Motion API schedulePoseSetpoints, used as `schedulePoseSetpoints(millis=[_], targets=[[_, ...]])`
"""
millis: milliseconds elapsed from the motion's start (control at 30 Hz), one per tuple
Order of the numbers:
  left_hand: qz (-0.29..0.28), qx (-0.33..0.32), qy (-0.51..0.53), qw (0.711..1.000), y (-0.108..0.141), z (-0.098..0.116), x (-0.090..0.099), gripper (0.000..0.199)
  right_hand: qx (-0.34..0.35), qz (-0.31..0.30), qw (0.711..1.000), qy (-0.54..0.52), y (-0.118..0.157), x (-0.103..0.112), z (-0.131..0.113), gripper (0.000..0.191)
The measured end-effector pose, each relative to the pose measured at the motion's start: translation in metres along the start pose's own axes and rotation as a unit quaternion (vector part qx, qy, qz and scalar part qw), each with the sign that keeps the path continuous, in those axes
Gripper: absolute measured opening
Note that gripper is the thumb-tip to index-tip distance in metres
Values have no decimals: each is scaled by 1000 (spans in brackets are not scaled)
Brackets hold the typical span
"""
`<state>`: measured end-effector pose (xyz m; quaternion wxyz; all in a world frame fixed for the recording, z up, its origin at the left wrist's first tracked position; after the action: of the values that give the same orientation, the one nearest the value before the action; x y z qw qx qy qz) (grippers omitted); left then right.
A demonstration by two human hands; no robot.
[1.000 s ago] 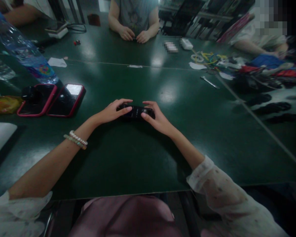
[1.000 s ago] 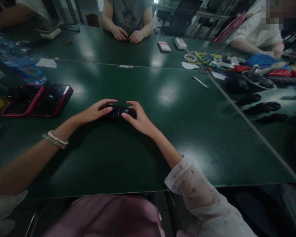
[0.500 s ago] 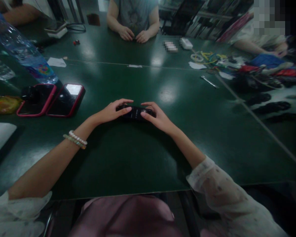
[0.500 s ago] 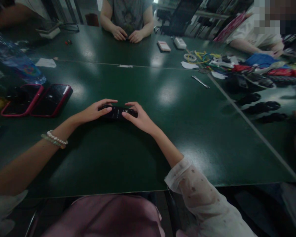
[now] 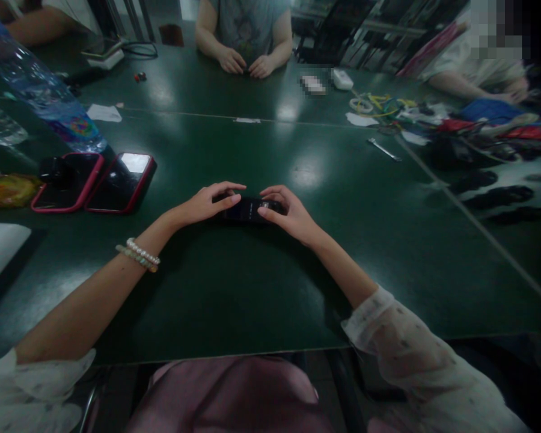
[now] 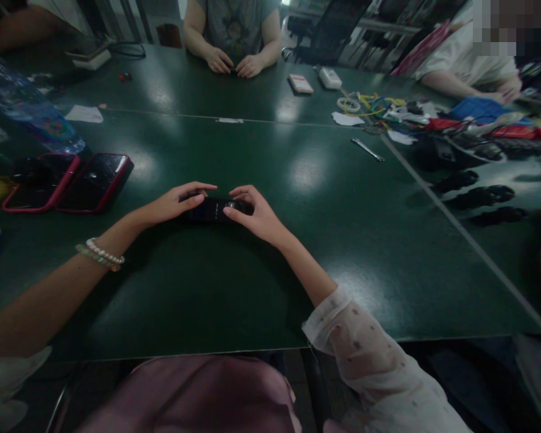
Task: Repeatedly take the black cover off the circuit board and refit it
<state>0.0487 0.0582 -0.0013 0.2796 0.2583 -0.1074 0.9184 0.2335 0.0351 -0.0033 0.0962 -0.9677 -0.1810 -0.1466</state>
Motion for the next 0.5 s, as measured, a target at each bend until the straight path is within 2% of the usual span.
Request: schedulePoseSetpoints(millis=[500], targets=[[2, 1, -9, 1000, -1, 2, 0, 56, -10, 0, 1000, 6, -1, 0, 0, 50]])
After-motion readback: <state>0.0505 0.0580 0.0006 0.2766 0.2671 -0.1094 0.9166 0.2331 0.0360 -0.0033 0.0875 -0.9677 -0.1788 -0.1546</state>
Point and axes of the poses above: each hand's wrist, its own y-axis away from the middle knuckle, its own x-axis out of the back of the hand, z = x × y, the point moved 8 cm from there along -y, towards the middle knuckle, and after that the axes turned 1 degree about z, right-handed, at the moved point
